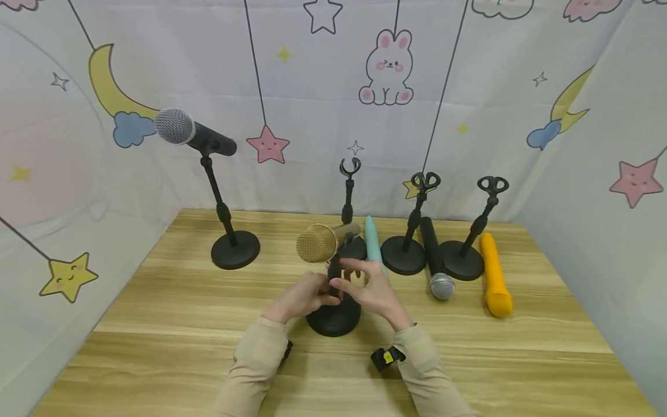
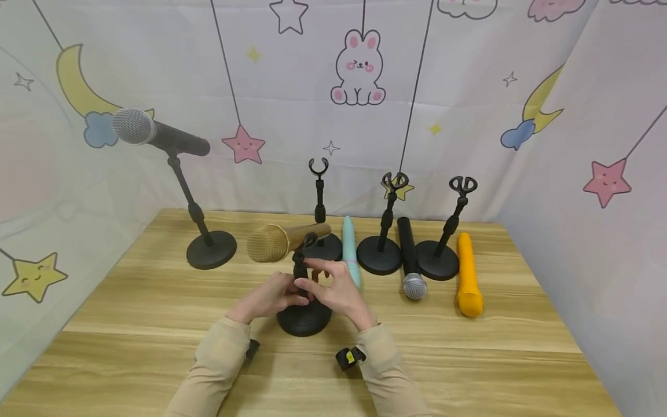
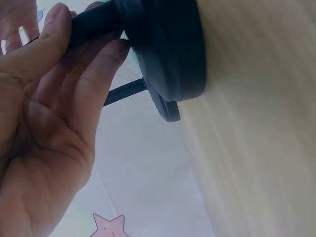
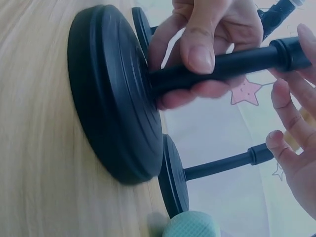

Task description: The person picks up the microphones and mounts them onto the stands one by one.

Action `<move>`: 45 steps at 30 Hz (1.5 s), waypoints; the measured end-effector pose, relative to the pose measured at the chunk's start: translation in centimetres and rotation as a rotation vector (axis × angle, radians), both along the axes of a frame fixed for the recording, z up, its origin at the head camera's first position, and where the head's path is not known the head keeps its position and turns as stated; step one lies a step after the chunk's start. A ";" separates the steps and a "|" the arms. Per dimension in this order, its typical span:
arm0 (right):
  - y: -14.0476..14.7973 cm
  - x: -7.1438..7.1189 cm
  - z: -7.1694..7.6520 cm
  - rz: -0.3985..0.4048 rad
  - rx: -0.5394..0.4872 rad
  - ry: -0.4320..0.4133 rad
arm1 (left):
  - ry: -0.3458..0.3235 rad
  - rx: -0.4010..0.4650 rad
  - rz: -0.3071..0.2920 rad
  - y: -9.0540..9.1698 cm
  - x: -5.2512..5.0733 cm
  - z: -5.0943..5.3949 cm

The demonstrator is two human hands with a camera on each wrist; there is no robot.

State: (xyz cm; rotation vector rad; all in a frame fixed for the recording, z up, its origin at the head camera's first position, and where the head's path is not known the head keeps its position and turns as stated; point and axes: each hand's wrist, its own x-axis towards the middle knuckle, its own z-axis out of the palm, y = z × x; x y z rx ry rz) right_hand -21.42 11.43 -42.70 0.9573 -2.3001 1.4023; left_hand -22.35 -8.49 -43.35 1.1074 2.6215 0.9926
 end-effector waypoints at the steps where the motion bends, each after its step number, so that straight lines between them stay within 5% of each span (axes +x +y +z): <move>1: 0.1 0.0 0.0 -0.005 0.000 -0.006 | -0.004 -0.001 -0.004 -0.1 -0.1 0.0; 11: 0.7 -0.3 0.3 -0.023 0.095 -0.093 | -0.127 0.016 0.037 -2.1 -0.2 0.6; 22: 2.0 -0.6 0.4 -0.117 0.120 -0.135 | -0.260 0.058 0.231 -3.1 0.0 1.2; 35: 2.6 -0.7 0.6 -0.098 0.119 -0.172 | -0.276 0.109 0.532 -4.0 -0.9 1.0; 45: 2.7 -0.8 0.6 -0.092 0.115 -0.202 | -0.214 0.099 0.588 -4.7 -3.4 0.4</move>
